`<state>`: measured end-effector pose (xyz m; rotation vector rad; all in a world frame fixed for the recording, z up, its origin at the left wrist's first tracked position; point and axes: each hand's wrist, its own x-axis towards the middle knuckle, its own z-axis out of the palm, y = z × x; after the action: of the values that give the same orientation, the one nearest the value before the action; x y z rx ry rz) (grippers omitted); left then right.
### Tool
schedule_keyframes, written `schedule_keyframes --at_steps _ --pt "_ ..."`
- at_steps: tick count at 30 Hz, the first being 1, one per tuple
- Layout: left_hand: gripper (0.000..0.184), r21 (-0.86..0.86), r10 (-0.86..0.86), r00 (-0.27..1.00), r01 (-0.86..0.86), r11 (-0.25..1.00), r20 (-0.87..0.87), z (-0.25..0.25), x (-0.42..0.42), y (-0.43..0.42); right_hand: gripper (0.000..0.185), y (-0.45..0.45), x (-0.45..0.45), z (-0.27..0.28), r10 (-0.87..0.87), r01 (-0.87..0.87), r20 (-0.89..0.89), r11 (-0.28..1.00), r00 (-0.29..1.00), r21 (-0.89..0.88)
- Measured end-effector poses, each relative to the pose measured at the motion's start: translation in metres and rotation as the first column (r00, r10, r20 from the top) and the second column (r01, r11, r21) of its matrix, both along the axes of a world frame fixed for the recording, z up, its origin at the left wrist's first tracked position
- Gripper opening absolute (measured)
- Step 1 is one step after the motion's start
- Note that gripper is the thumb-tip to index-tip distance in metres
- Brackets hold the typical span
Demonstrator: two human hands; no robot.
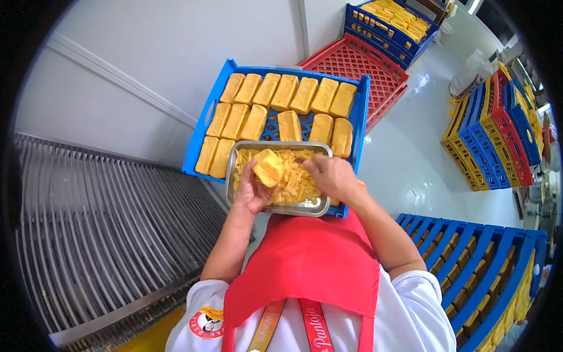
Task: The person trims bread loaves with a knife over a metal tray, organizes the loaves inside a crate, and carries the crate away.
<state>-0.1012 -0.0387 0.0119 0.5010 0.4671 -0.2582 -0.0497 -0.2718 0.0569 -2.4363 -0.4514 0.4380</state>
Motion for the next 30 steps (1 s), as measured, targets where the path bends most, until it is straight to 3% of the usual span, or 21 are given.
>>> schedule_keyframes --at_steps 4,8,19,22,23,24,25,26,27,28,30 --pt "0.05 0.034 -0.072 0.997 0.072 0.997 0.003 0.004 0.003 -0.009 0.039 0.014 -0.012 0.002 0.104 -0.136 0.22 0.982 0.97 0.134" --pt "0.05 0.088 -0.129 0.992 0.129 0.988 -0.011 0.007 0.001 -0.011 0.038 0.022 -0.004 -0.006 0.117 -0.19 0.406 0.971 0.906 0.144" --pt "0.048 0.111 -0.144 0.986 0.153 0.982 -0.081 0.003 0.006 -0.009 0.05 0.025 -0.002 0.002 0.334 -0.336 0.196 0.941 0.922 -0.021" --pt "0.043 0.081 -0.062 0.992 0.071 0.994 -0.112 0.001 0.008 -0.003 0.053 0.023 -0.005 -0.003 0.402 -0.393 0.13 0.915 0.906 -0.09" --pt "0.042 0.209 -0.014 0.999 0.021 0.978 -0.036 0.003 0.007 0.003 0.053 0.023 -0.007 -0.007 0.432 -0.416 0.122 0.899 0.894 -0.136" --pt "0.043 0.329 0.027 0.999 -0.041 0.944 0.046 0.006 0.006 0.005 0.053 0.02 -0.009 -0.015 0.434 -0.418 0.122 0.898 0.892 -0.137" --pt "0.052 0.663 0.007 0.984 -0.126 0.738 0.179 0.015 0.003 0.004 0.053 0.016 -0.011 -0.024 0.384 -0.348 0.222 0.919 0.896 -0.187" --pt "0.052 0.663 0.011 0.984 -0.128 0.737 0.178 0.007 0.001 0.008 0.053 0.014 -0.013 -0.032 0.329 -0.265 0.322 0.937 0.888 -0.227" --pt "0.057 0.797 -0.075 0.961 -0.176 0.578 0.267 -0.008 -0.002 0.013 0.052 0.016 -0.011 -0.023 0.282 -0.232 0.209 0.944 0.937 -0.234" --pt "0.062 0.886 -0.176 0.928 -0.24 0.396 0.33 -0.013 -0.004 0.014 0.052 0.015 -0.007 -0.016 0.285 -0.236 0.205 0.943 0.936 -0.235" --pt "0.062 0.916 -0.232 0.921 -0.23 0.328 0.314 -0.022 -0.007 0.016 0.051 0.014 0.0 -0.004 0.13 -0.13 0.033 0.991 0.991 0.0"
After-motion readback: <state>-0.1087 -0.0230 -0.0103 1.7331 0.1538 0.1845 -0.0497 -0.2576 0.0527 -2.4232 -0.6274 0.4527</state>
